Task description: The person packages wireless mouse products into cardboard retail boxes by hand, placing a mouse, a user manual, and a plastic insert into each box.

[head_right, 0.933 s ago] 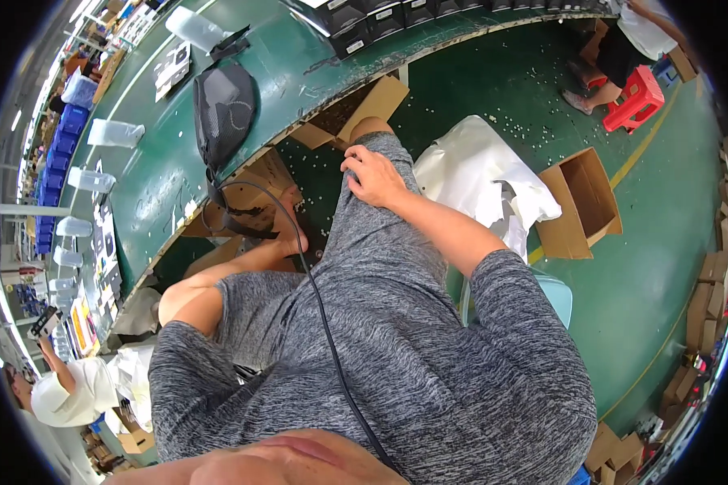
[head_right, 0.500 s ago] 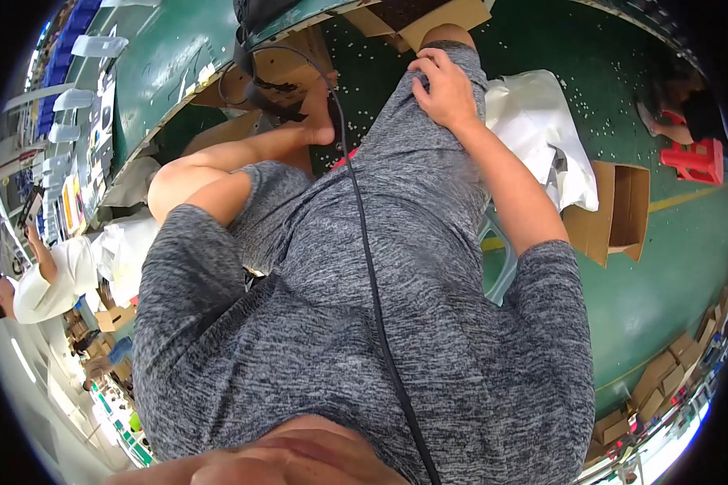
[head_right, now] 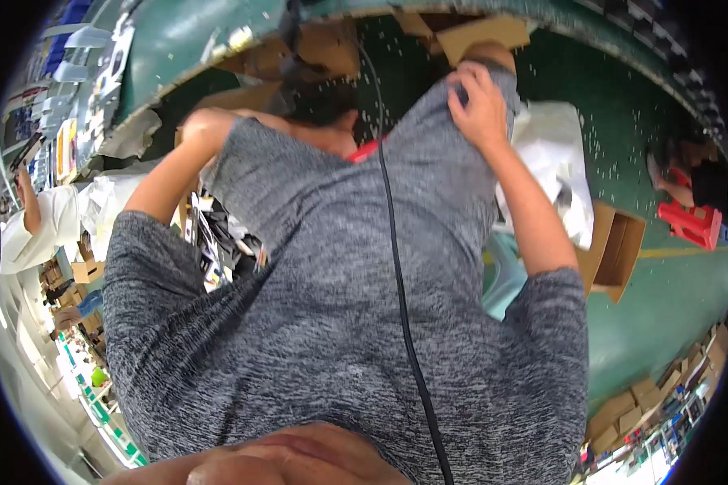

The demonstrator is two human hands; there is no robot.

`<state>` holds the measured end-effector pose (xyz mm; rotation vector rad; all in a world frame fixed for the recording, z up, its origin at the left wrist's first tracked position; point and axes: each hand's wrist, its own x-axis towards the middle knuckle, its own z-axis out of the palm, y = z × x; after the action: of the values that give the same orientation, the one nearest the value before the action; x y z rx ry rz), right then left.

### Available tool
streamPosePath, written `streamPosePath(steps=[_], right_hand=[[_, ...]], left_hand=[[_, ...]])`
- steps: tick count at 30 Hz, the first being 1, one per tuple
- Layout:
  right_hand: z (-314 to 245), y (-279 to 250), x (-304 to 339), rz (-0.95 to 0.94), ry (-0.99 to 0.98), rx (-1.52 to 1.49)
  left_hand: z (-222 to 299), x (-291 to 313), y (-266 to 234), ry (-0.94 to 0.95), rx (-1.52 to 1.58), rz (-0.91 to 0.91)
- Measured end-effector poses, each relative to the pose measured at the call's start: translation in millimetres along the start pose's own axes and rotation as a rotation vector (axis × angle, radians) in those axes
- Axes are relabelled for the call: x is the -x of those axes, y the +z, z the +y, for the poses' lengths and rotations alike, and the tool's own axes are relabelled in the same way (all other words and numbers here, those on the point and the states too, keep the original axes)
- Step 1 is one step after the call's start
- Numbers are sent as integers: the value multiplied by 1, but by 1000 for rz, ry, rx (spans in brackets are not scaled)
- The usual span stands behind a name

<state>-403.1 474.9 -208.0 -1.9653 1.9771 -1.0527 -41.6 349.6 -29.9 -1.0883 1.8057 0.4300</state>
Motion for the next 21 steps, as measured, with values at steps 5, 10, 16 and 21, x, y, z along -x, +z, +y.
streamPosePath(steps=[5,10,16,21], right_hand=[[-8,6,-4,-18,-46,-99],[-70,-30,-41,-77,-317,-346],[-189,-42,-242,-70,-532,-548],[-153,71,-465,8,-95,-314]], left_hand=[[-135,-64,84,707,-247,912],[-96,-11,64,749,112,1036],[-128,-17,18,437,343,1539],[-185,-78,-18,210,411,1476]])
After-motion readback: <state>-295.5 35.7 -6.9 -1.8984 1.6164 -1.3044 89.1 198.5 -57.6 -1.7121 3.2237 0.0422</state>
